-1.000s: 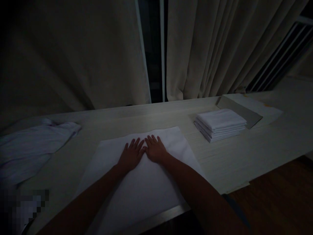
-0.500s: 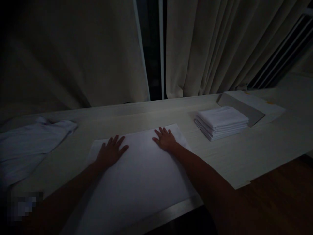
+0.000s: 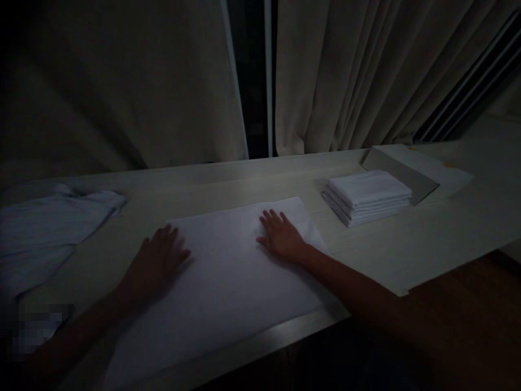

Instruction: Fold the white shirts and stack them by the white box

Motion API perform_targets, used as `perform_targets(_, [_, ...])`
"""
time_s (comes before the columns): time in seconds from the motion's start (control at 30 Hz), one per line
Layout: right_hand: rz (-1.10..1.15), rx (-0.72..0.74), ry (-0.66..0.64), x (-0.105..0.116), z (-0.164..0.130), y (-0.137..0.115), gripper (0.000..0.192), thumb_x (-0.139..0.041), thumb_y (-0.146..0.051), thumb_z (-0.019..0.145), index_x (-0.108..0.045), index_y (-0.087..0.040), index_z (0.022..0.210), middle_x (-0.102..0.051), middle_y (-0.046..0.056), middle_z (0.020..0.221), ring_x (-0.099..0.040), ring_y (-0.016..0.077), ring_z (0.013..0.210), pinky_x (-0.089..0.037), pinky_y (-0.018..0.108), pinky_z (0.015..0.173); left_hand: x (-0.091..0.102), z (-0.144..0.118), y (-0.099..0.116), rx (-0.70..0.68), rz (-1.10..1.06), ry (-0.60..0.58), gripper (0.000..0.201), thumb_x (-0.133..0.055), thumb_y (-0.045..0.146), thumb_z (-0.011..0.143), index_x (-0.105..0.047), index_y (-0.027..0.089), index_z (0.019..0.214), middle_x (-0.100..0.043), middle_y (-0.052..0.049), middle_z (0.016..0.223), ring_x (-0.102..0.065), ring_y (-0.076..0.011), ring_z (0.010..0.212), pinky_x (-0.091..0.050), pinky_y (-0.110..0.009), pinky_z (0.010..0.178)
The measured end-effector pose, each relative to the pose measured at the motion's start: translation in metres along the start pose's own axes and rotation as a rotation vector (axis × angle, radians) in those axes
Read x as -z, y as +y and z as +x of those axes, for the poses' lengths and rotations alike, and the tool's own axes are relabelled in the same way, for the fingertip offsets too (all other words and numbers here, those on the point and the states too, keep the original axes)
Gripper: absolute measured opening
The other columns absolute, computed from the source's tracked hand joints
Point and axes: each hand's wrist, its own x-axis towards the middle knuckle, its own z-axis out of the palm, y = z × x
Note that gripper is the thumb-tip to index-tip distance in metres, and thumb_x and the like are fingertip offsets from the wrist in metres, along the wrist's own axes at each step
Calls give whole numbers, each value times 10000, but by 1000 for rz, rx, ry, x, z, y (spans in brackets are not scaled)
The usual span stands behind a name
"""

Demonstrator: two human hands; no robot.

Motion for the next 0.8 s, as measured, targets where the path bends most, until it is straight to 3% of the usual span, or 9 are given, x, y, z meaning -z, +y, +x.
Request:
perform_targets(0.07, [33, 69, 4, -1, -24, -65, 708, -283, -593, 974, -291, -121, 1501, -258, 125, 1569, -135, 264, 1470, -102, 462, 1201, 4, -31, 48, -116, 16, -2, 809, -313, 651, 899, -246, 107, 1495, -155, -155, 1604, -134, -324, 1470, -122, -516, 1177])
perform_targets(0.13, [75, 115, 15, -6, -49, -122, 676, -322, -556, 978, -260, -150, 1515, -246, 98, 1575, -128, 269, 1470, -111, 473, 1203, 3, -64, 88, -200, 23, -21, 809, -356, 665, 877, -227, 185, 1516, -158, -112, 1609, -122, -332, 1473, -100, -555, 1176])
perform_targets(0.23, [114, 94, 13, -13, -80, -161, 648, -378, -554, 966, -264, -232, 1517, -249, 56, 1577, -137, 293, 1467, -127, 515, 1193, -5, -103, 109, -155, 37, -5, 772, -379, 666, 869, -227, 279, 1519, -176, -88, 1605, -125, -371, 1466, -113, -629, 1142])
perform_targets(0.33, [137, 9, 8, -12, -103, -137, 672, -435, -642, 912, -326, -315, 1489, -250, 34, 1577, -161, 321, 1459, -157, 556, 1170, -8, -122, 92, -93, 52, -25, 747, -396, 667, 863, -229, 338, 1512, -175, -70, 1607, -128, -381, 1463, -148, -635, 1130])
perform_targets(0.5, [91, -196, -43, 1, -146, -36, 703, -392, -665, 915, -303, -293, 1505, -244, 60, 1578, -178, 310, 1456, -167, 553, 1157, -10, -133, 47, -33, 43, -30, 774, -408, 669, 855, -244, 294, 1513, -160, -69, 1611, -111, -320, 1476, -191, -531, 1166])
perform_targets(0.6, [46, -301, -49, 4, -172, 7, 700, -334, -650, 939, -265, -268, 1521, -219, 69, 1583, -157, 293, 1463, -169, 543, 1157, -15, -139, 34, 24, 32, -13, 817, -412, 674, 848, -238, 240, 1518, -123, -89, 1615, -95, -310, 1479, -194, -508, 1171])
perform_targets(0.7, [24, -325, -24, 0, -185, 21, 709, -312, -649, 943, -240, -256, 1529, -207, 69, 1586, -141, 278, 1467, -166, 524, 1164, -18, -142, 32, 54, 22, -20, 826, -399, 676, 849, -250, 210, 1514, -120, -105, 1613, -103, -313, 1477, -202, -507, 1168])
perform_targets(0.8, [7, -325, -6, -2, -185, 19, 716, -305, -654, 942, -246, -246, 1528, -217, 76, 1582, -151, 279, 1465, -162, 529, 1165, -15, -141, 37, 47, 32, 6, 808, -388, 668, 855, -269, 206, 1508, -132, -105, 1610, -111, -315, 1476, -196, -520, 1167])
